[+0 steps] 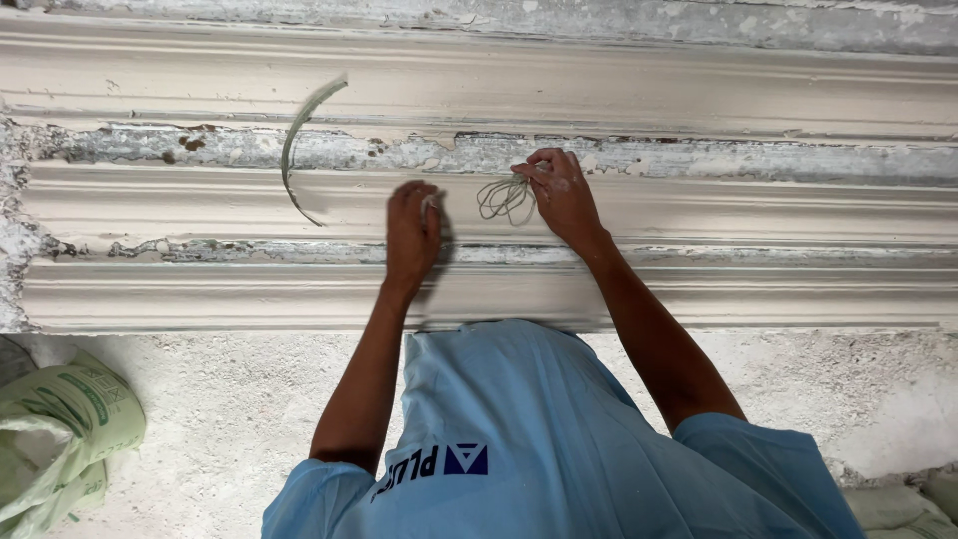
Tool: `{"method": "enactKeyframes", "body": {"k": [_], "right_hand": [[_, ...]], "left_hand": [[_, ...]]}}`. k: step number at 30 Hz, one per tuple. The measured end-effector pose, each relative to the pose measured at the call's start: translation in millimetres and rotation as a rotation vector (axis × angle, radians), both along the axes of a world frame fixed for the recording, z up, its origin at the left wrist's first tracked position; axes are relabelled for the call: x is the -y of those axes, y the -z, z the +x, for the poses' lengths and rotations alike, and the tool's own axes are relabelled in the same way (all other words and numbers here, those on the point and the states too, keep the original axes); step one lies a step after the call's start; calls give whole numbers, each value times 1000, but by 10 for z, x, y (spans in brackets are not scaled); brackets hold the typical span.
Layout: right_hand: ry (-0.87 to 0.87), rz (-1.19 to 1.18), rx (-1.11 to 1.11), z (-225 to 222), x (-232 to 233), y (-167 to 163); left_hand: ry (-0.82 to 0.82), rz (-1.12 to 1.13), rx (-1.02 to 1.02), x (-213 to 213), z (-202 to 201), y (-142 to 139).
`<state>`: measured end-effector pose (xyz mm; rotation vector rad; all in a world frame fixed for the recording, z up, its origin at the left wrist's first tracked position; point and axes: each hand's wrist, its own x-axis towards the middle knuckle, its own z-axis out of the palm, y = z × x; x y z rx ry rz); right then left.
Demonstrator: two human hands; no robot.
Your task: The person stands at a table with long plaster cornice moldings and bends thin flexible strips by hand into curved loops and shapes, placing each finished loop on the molding surface. They repeat this with one strip after another, occasionally repositioning strips already laid on the molding.
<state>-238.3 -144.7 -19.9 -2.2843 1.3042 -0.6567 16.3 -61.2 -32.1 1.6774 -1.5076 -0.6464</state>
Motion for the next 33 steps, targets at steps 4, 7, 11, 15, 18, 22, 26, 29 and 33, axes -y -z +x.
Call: {"method": "enactKeyframes", "body": {"k": [4, 7, 11, 15, 18, 22, 26, 29, 33], "right_hand": [[-102, 141, 336, 77, -178, -560], [-404, -31, 506, 118, -563, -1427], [-806, 767, 1167, -42, -1403, -2470], [-1020, 324, 1293, 69, -1762, -2565], [-991, 361, 1270, 286, -1764, -2498], [-948, 352, 1346, 386, -1796, -2723], [-911, 358, 1370, 499, -1848, -2878], [-860, 486, 1155, 823, -1728, -2771], [-581, 607, 673, 1463, -1407, -2457]], "left_hand": [[-245, -32, 347, 109, 453, -33], [-435, 24, 643, 125, 820, -84], [-423, 123, 629, 33, 947, -76], [-403, 186, 520, -35, 865, -34], [-352, 126, 376, -124, 823, -1], [-217, -35, 169, -244, 814, 40], [-130, -11, -135, -302, 862, -23], [-124, 235, -593, -359, 1002, -209], [216, 127, -886, -452, 1305, -549]]}}
